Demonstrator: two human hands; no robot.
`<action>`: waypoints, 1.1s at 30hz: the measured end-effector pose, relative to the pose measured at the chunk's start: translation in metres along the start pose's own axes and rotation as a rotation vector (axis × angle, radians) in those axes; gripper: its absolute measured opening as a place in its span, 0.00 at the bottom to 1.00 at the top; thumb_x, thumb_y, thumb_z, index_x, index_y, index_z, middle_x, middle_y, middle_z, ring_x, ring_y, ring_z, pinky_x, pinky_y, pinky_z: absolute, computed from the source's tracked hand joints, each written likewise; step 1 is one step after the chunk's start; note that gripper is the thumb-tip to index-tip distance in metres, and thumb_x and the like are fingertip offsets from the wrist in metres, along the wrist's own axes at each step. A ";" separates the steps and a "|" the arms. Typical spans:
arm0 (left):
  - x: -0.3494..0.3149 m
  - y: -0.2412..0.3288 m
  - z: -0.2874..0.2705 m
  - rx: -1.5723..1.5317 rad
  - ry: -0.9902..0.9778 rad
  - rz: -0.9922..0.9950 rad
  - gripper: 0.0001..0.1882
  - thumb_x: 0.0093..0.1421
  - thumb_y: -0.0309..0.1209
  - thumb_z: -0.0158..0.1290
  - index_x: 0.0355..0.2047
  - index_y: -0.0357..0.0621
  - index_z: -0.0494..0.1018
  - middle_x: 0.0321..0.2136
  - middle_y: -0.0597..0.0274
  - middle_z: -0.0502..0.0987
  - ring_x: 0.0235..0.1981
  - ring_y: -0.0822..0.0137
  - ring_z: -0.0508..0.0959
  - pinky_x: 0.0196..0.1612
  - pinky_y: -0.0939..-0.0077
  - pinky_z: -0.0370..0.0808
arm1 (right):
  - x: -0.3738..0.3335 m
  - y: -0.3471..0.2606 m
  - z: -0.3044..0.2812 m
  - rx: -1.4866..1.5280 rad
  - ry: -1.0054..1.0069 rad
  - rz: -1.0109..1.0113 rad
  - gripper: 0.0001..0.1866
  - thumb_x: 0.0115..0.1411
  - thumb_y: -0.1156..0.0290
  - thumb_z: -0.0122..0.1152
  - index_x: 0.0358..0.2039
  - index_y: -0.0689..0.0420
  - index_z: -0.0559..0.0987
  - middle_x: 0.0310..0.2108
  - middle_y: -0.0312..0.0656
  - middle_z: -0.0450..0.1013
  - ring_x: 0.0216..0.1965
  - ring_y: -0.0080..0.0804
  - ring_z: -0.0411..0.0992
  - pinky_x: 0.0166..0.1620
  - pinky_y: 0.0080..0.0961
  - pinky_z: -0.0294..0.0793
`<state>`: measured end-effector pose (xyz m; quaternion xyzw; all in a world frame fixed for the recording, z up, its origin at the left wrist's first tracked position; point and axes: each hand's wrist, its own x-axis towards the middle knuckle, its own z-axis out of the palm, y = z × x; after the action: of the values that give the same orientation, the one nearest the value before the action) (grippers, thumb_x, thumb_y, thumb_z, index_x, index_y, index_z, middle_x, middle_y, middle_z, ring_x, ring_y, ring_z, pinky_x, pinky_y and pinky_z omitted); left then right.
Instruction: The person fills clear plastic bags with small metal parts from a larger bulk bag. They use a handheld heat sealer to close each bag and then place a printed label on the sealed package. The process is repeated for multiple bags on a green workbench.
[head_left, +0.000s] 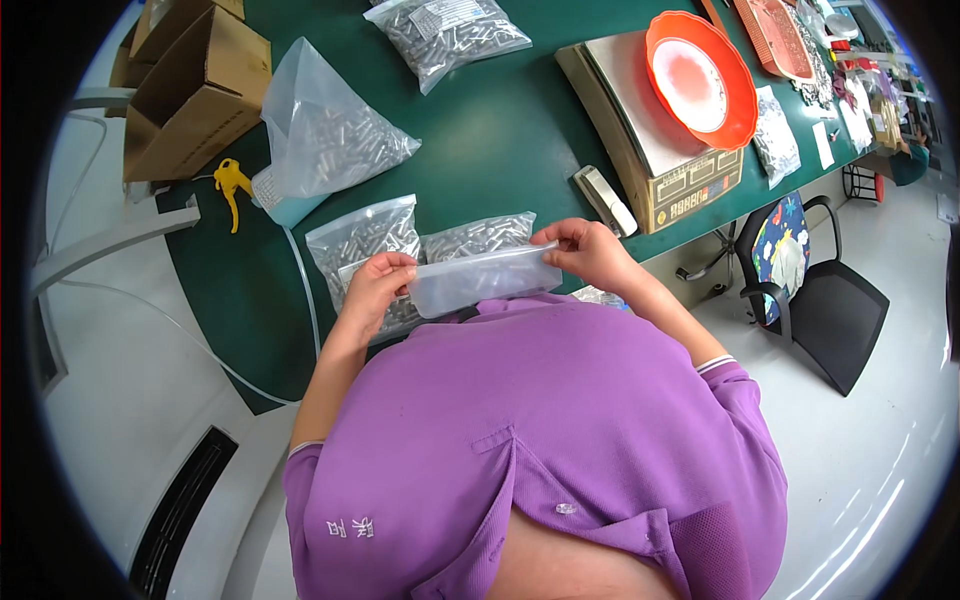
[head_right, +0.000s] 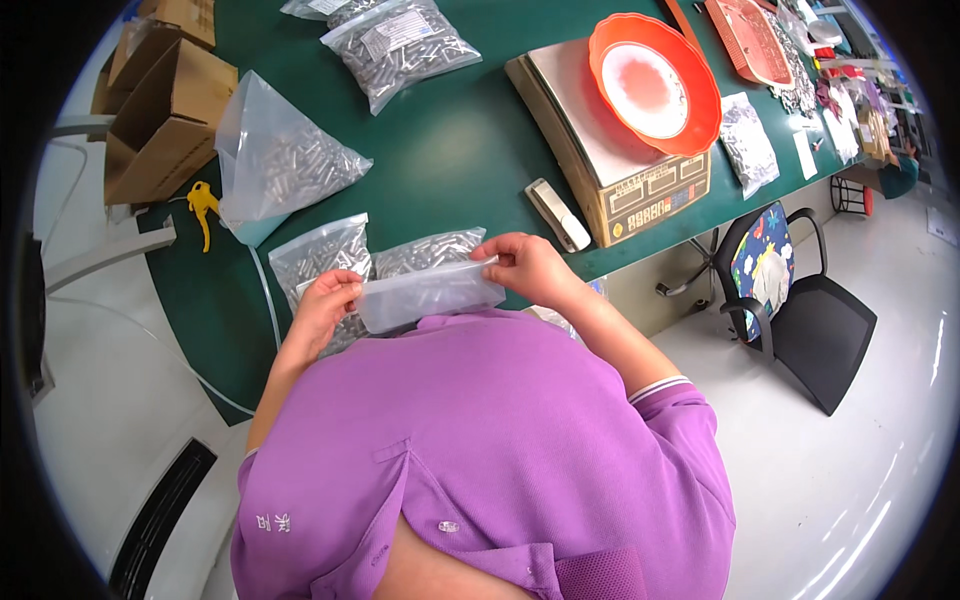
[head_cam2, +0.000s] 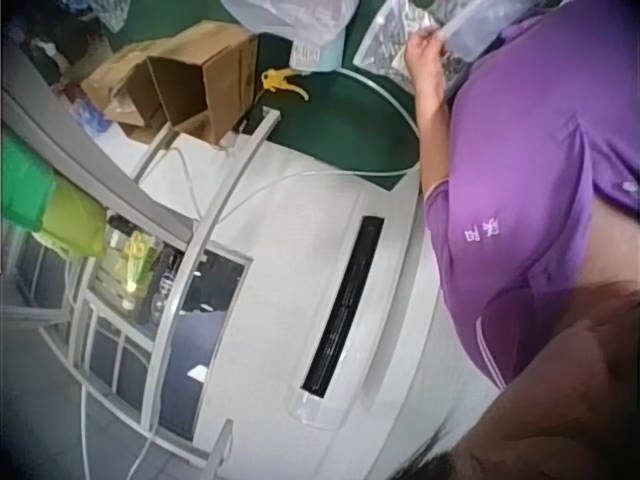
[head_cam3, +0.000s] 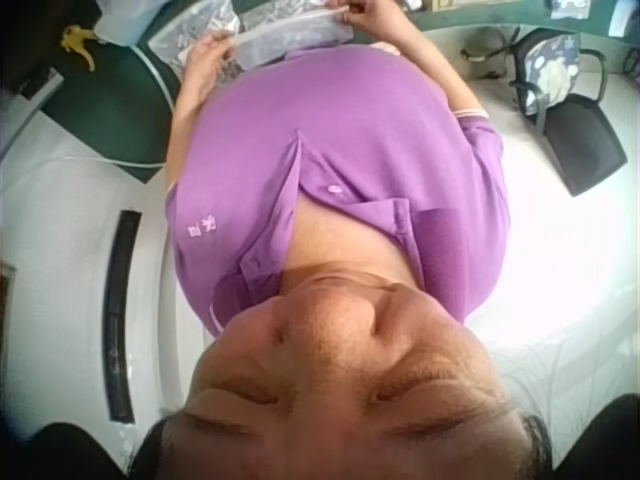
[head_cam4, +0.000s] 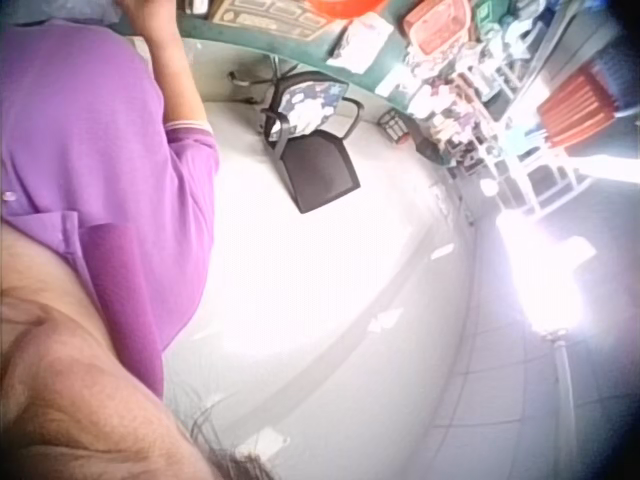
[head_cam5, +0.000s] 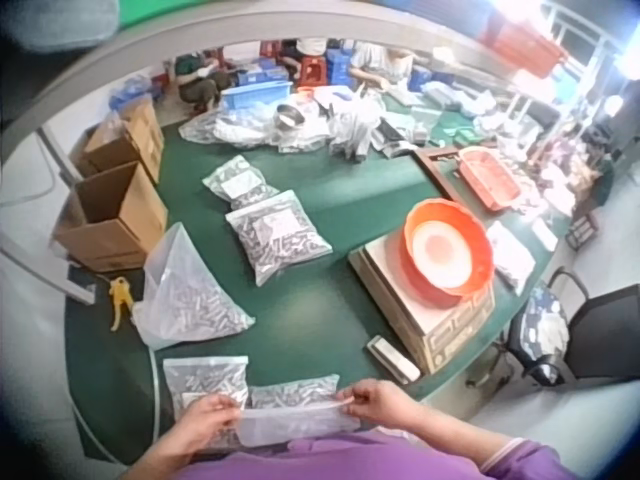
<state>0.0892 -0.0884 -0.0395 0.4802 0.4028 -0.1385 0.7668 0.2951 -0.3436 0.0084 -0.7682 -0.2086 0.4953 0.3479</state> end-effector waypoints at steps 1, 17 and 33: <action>0.001 -0.001 -0.001 -0.006 -0.007 -0.010 0.07 0.58 0.27 0.54 0.37 0.41 0.71 0.28 0.69 0.73 0.29 0.78 0.70 0.33 0.83 0.66 | 0.000 0.005 0.003 -0.060 0.057 -0.111 0.11 0.53 0.76 0.59 0.39 0.58 0.80 0.30 0.39 0.72 0.32 0.27 0.71 0.36 0.23 0.72; -0.026 0.002 -0.007 0.455 -0.102 0.434 0.11 0.58 0.21 0.49 0.41 0.38 0.76 0.32 0.66 0.75 0.38 0.72 0.73 0.44 0.80 0.69 | 0.004 0.023 0.025 -0.309 0.280 -0.398 0.03 0.54 0.75 0.58 0.29 0.59 0.76 0.28 0.46 0.70 0.36 0.48 0.69 0.40 0.37 0.70; -0.007 -0.035 -0.007 0.609 0.002 0.659 0.11 0.57 0.23 0.51 0.40 0.37 0.75 0.36 0.58 0.78 0.38 0.63 0.77 0.43 0.74 0.73 | 0.000 0.011 0.011 -0.114 0.010 -0.087 0.09 0.60 0.67 0.53 0.32 0.61 0.75 0.27 0.42 0.70 0.32 0.35 0.68 0.37 0.31 0.67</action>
<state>0.0600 -0.1016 -0.0574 0.7868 0.1701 0.0013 0.5933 0.2851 -0.3475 -0.0030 -0.7794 -0.2680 0.4632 0.3258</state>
